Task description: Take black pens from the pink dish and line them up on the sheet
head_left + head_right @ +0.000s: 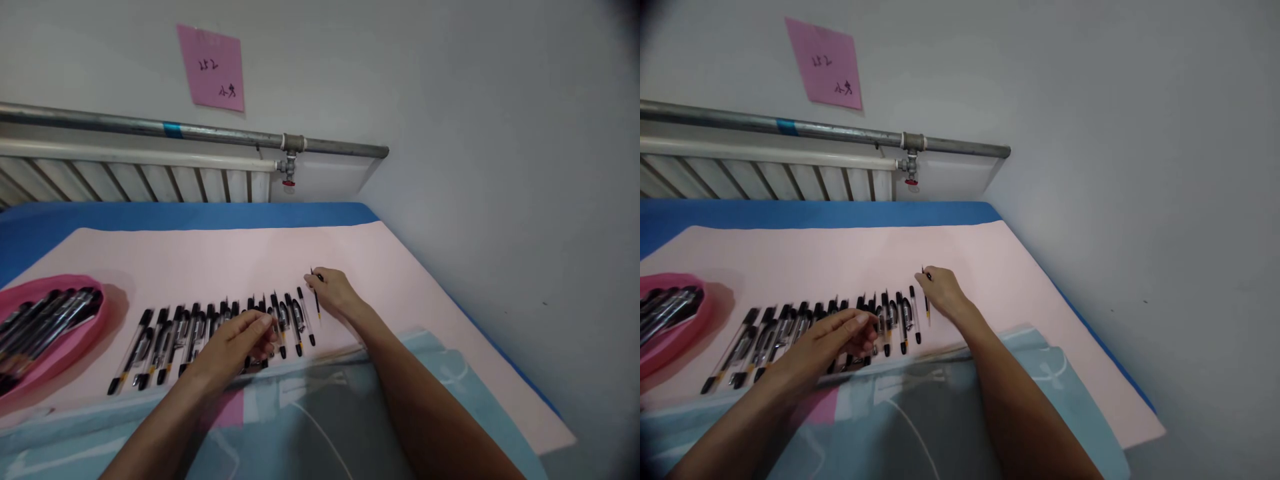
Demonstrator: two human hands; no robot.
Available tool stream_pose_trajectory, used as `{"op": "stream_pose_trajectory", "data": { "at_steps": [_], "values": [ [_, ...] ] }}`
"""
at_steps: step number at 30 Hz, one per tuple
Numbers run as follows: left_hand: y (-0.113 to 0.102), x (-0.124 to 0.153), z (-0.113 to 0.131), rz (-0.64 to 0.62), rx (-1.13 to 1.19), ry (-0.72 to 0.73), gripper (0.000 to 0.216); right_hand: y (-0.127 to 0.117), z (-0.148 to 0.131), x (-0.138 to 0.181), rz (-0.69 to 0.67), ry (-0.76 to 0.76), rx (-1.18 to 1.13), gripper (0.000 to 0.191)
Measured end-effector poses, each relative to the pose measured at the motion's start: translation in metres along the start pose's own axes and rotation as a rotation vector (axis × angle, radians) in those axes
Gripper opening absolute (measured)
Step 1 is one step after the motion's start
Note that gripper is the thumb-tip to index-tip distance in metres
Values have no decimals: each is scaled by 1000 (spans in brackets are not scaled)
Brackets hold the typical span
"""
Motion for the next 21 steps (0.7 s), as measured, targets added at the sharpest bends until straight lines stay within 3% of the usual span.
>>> {"op": "stream_pose_trajectory", "data": {
  "at_steps": [14, 21],
  "values": [
    [1, 2, 0, -5, -99, -12, 33, 6, -6, 21, -182, -14, 79, 29],
    [2, 4, 1, -8, -173, -23, 32, -2, -1, 38, -244, 20, 149, 16]
  ]
}}
Point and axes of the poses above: each hand's wrist, its own x-axis away from the middle knuckle, its own y-axis out of the palm, z = x × y, the point moved 5 cm from there along -x, towards the middle knuckle, and after that the axes turned 10 degrees about -y, right-handed, at the moved point
